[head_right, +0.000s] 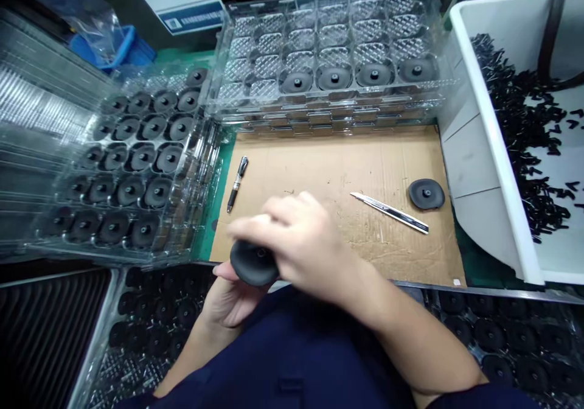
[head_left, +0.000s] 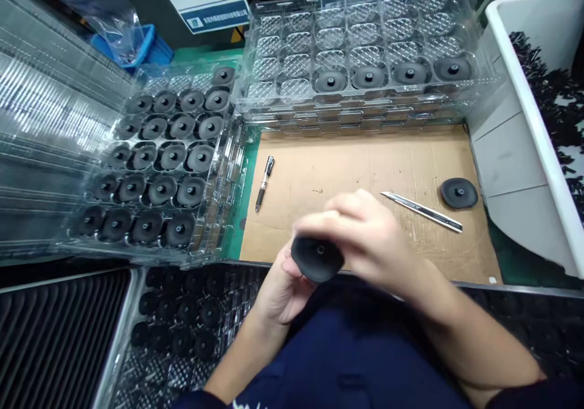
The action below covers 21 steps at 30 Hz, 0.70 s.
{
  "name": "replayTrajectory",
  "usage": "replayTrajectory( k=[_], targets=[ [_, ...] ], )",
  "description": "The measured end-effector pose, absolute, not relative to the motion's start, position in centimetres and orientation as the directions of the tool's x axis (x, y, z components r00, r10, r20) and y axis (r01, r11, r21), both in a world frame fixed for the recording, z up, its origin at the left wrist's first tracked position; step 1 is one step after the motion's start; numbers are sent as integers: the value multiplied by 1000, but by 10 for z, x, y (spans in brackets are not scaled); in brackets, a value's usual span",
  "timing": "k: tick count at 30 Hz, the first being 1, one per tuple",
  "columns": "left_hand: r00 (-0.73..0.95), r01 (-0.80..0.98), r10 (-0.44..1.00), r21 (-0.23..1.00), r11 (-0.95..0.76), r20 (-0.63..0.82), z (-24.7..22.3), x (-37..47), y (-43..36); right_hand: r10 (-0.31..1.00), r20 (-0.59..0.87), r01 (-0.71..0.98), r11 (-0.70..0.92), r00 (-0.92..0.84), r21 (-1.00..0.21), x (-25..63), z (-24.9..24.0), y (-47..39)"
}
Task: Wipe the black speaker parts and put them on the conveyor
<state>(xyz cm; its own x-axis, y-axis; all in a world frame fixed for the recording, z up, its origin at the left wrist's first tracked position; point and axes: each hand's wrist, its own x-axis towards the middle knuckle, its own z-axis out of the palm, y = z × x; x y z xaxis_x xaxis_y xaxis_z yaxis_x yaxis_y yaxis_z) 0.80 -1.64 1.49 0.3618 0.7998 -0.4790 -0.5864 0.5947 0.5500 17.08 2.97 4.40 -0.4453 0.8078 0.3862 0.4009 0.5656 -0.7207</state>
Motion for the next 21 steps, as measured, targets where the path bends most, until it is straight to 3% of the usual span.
replayTrajectory(
  k=[3, 5, 8, 11, 16, 21],
  targets=[
    [426, -633, 799, 491, 599, -424, 13, 4, -17, 959, 199, 485, 274, -200, -831, 186, 12, 41],
    [456, -670, 804, 448, 592, -381, 10, 2, -17, 983, 93, 547, 167, -161, -820, 193, -16, 43],
    [483, -719, 813, 384, 580, -325, 5, 0, -17, 974, 65, 616, 188, -217, -765, 197, -53, 35],
    [505, -736, 804, 331, 591, -313, 5, 2, -15, 982, 104, 630, 181, -157, -755, 196, -69, 22],
    [525, -734, 781, 285, 616, -337, 7, 6, -10, 989, 143, 586, 141, -43, -798, 200, -61, 9],
    [539, -709, 766, 303, 637, -350, 9, 8, -8, 992, 117, 515, 120, -39, -849, 203, -55, 2]
  ],
)
